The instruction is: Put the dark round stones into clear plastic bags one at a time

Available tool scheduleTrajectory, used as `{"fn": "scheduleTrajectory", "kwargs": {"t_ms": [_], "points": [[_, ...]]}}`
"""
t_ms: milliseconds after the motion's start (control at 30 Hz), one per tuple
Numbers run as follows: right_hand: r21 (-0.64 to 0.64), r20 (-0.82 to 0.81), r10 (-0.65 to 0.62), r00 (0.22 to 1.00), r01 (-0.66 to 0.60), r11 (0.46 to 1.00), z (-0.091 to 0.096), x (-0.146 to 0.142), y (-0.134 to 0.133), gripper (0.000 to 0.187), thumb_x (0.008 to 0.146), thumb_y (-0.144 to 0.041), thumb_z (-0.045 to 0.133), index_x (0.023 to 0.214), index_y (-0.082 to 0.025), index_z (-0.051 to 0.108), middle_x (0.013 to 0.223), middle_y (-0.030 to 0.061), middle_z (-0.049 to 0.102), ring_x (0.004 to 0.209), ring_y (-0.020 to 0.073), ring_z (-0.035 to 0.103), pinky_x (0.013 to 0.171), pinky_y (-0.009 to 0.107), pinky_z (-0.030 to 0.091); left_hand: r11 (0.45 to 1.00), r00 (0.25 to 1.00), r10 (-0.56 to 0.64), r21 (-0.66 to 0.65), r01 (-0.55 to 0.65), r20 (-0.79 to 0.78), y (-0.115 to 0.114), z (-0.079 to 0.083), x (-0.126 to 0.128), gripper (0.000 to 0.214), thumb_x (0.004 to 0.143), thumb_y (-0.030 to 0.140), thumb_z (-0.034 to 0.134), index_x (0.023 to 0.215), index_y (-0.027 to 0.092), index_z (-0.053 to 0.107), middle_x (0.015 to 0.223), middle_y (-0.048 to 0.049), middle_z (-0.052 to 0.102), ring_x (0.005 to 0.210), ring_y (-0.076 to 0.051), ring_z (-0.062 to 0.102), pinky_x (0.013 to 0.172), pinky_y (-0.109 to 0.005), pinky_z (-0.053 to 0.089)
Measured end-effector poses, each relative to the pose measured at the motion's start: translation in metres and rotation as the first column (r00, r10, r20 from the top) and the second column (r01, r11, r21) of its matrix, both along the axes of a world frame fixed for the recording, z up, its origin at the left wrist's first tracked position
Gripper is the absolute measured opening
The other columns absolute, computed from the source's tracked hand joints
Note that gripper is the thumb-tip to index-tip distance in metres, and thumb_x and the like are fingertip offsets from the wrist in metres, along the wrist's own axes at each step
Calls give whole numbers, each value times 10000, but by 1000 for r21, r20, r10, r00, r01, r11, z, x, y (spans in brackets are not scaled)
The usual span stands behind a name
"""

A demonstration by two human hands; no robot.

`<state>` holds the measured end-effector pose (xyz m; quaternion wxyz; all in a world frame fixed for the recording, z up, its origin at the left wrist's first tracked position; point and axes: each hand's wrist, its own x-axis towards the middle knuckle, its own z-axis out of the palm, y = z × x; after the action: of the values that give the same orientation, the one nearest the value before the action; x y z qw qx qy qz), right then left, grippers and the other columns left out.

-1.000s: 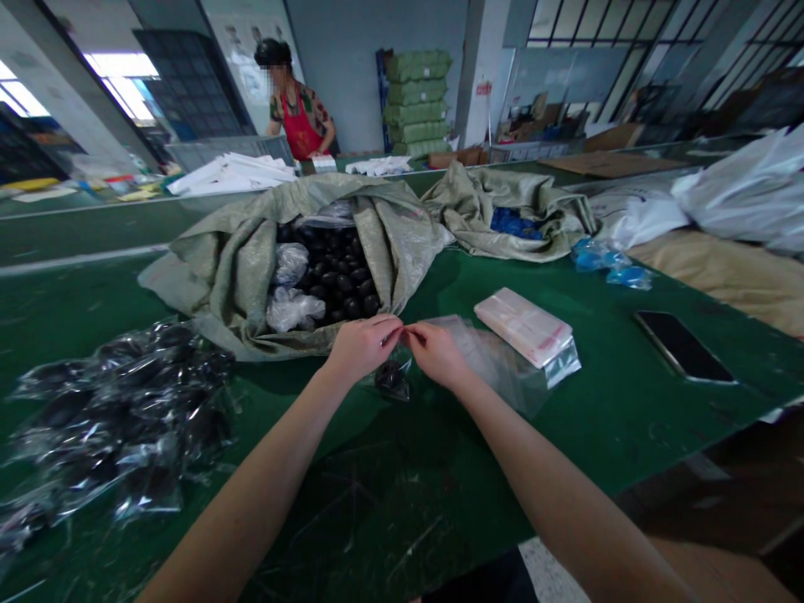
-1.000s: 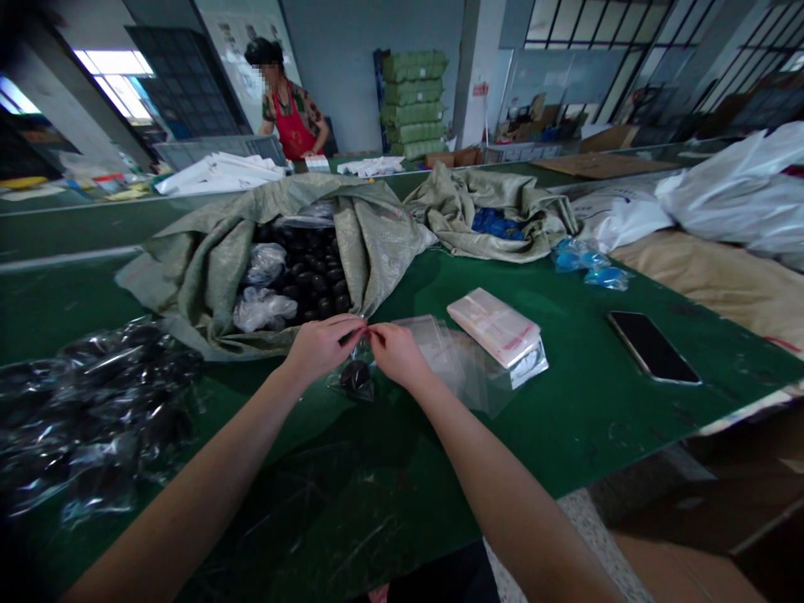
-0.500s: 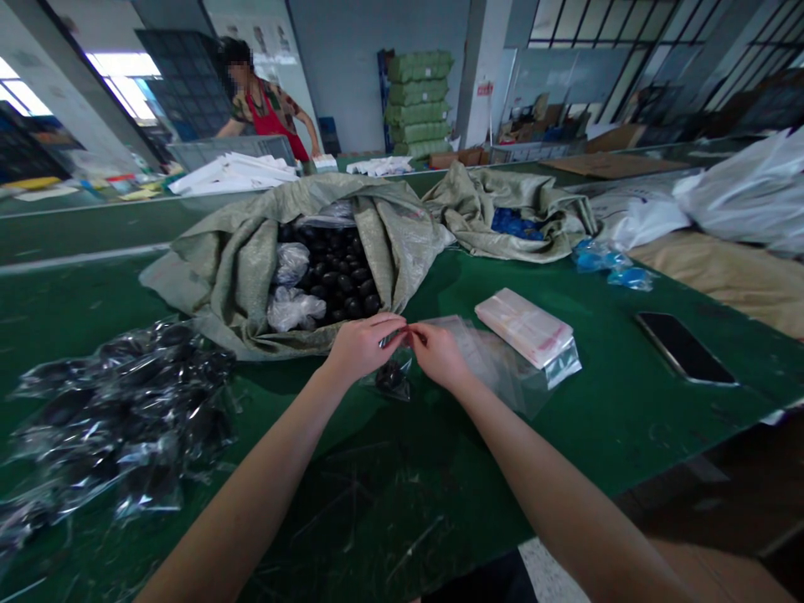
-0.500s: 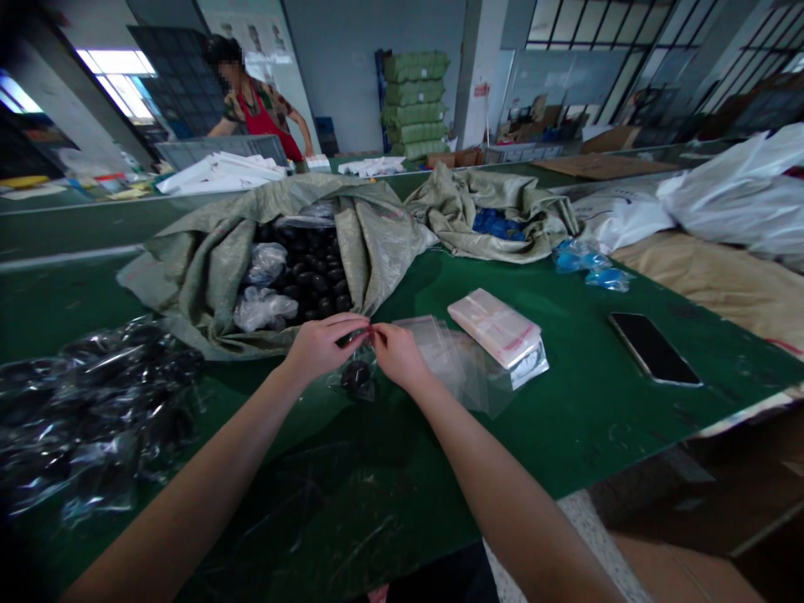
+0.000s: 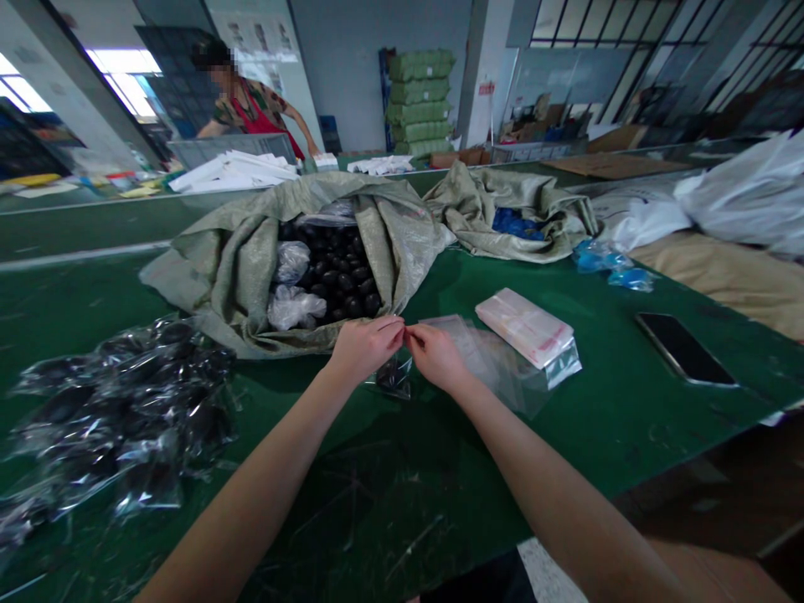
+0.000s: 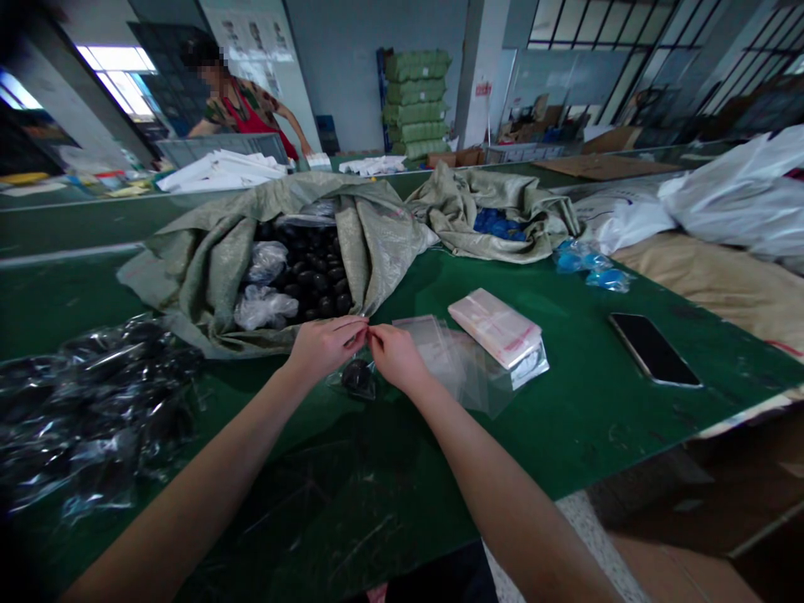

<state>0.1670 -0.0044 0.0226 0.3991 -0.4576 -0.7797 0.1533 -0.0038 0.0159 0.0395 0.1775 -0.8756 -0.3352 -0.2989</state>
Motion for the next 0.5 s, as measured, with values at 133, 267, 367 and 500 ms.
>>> {"fn": "scheduleTrajectory", "kwargs": {"t_ms": [133, 267, 367, 500], "points": [[-5, 7, 1, 1000, -1, 1000, 1, -2, -1, 181, 900, -112, 502, 890, -152, 678, 875, 82, 708, 804, 168, 639, 751, 263, 459, 997, 999, 46, -60, -45, 17, -3, 2, 4, 175, 880, 178, 511, 910, 177, 683, 990, -37, 743, 820, -164, 705, 658, -255, 522], [-5, 0, -11, 1000, 11, 1000, 2, -2, -2, 196, 896, -115, 498, 900, -158, 689, 894, 85, 714, 828, 174, 649, 772, 269, 466, 985, 989, 58, -167, -36, 133, -4, 0, 7, 157, 849, 179, 542, 913, 193, 685, 1028, -33, 740, 870, -178, 703, 747, -276, 540], [-11, -15, -33, 999, 32, 999, 2, -2, -2, 202, 883, -116, 507, 908, -173, 699, 918, 79, 724, 846, 179, 659, 798, 282, 479, 969, 970, 80, -247, -22, 228, -3, -4, 10, 162, 836, 188, 561, 931, 214, 690, 1055, -28, 737, 909, -183, 698, 803, -287, 542], [-17, -51, -60, 997, 59, 998, 2, -2, -3, 213, 875, -125, 512, 931, -170, 713, 949, 86, 737, 872, 188, 676, 838, 303, 496, 949, 929, 81, -313, 38, 360, -3, -6, 13, 147, 822, 179, 572, 901, 217, 690, 1038, -27, 738, 920, -182, 691, 834, -300, 540]]}}
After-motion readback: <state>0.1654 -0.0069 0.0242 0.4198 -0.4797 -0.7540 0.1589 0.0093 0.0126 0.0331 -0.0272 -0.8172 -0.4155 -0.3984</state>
